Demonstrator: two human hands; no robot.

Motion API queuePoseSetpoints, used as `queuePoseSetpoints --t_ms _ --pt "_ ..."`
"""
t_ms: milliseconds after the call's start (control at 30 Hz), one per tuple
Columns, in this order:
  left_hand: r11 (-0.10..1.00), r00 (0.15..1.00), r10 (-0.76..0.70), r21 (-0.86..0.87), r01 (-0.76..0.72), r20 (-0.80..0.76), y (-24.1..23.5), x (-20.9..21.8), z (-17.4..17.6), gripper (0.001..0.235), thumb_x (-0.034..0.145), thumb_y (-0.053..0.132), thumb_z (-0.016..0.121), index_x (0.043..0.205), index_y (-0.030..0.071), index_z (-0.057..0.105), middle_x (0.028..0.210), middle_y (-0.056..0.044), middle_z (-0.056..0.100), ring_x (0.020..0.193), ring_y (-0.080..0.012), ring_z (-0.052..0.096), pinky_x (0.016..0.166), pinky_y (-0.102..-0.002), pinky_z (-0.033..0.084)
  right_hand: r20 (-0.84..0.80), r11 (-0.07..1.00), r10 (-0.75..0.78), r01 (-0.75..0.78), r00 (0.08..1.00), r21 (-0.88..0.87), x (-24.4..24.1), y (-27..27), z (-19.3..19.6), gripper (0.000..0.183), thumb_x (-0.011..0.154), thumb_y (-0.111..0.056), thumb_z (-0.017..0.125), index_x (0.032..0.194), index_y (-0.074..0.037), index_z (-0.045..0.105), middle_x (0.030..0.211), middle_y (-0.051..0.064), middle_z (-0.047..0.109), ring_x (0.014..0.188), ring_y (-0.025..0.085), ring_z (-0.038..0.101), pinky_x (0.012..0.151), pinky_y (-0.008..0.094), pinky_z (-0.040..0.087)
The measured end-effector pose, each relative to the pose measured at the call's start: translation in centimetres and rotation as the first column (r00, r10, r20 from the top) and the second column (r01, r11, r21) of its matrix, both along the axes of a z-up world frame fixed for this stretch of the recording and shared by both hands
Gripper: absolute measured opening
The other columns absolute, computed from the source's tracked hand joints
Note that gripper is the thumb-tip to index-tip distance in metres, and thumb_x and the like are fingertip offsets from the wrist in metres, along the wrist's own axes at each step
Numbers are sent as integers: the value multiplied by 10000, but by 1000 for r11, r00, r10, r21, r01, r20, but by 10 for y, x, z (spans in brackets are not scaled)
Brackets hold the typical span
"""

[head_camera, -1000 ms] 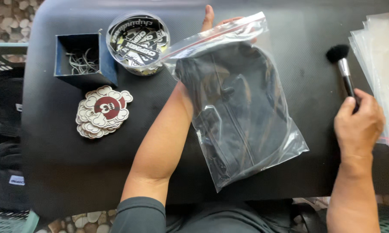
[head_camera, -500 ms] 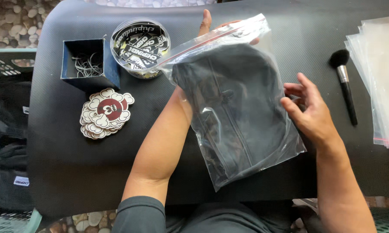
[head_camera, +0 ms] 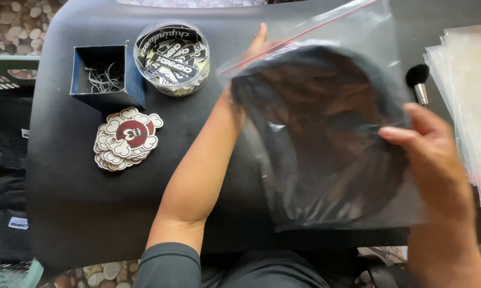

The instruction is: The person seals a plastic bag containing a black garment, then uses a brush to dust the bag. They place the bag into a green basket, retrieve a black cap from the basket, and attach a decorative tag to the cap's drawstring.

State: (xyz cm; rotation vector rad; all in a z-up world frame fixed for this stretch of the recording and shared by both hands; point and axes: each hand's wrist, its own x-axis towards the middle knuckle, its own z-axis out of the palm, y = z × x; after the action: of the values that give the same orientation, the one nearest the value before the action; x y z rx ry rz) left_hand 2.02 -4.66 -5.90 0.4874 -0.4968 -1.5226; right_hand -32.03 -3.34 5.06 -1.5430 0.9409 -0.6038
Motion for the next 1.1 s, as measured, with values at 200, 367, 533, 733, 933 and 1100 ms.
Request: queuePoseSetpoints --t_ms 200,367,533,733,933,1100 --pt "893 944 302 307 -329 135 6 -8 1 511 964 457 537 1056 -13 716 925 -178 758 753 -306 730 561 -439 582 -96 940 -268 239 959 -244 -60 -19 13 421 886 -255 611 1292 -195 516 1227 -28 636 1091 103 654 924 240 539" --pt "932 918 143 261 -250 370 33 -31 56 553 848 544 551 1008 22 641 905 -138 693 813 -296 747 597 -424 620 -545 959 -281 217 790 -181 -99 -43 -1 445 1241 -457 492 991 -102 589 840 92 552 718 241 471 651 482 354" --pt "990 988 -91 120 76 127 37 -40 68 869 807 724 470 1233 -17 630 1089 -191 729 1005 -358 732 794 -493 618 -306 869 94 -228 947 -439 51 59 123 412 966 -164 629 1353 -21 608 1083 105 723 864 187 706 701 309 571" --pt "966 999 -33 257 23 38 47 -32 79 1169 722 796 411 1477 -95 461 1171 -286 703 986 -371 719 842 -468 613 -218 786 22 -151 976 -599 44 -12 45 438 1063 -280 587 1405 -6 571 1243 156 651 1119 220 650 887 335 527" --pt "922 986 148 350 -166 79 40 -37 84 1228 639 748 486 1526 -97 408 1245 -318 673 1116 -382 689 951 -477 566 -62 971 -204 194 977 -141 8 -65 -90 604 976 -340 650 1480 -77 444 1265 103 621 1069 154 628 873 272 504" --pt "978 994 75 188 -88 73 16 -13 -1 998 815 695 387 1256 -160 655 1100 -312 723 1085 -383 712 998 -444 580 64 885 -305 258 950 389 -2 -49 -78 626 851 -328 715 1416 -105 566 1181 -7 693 1026 59 647 843 206 471"
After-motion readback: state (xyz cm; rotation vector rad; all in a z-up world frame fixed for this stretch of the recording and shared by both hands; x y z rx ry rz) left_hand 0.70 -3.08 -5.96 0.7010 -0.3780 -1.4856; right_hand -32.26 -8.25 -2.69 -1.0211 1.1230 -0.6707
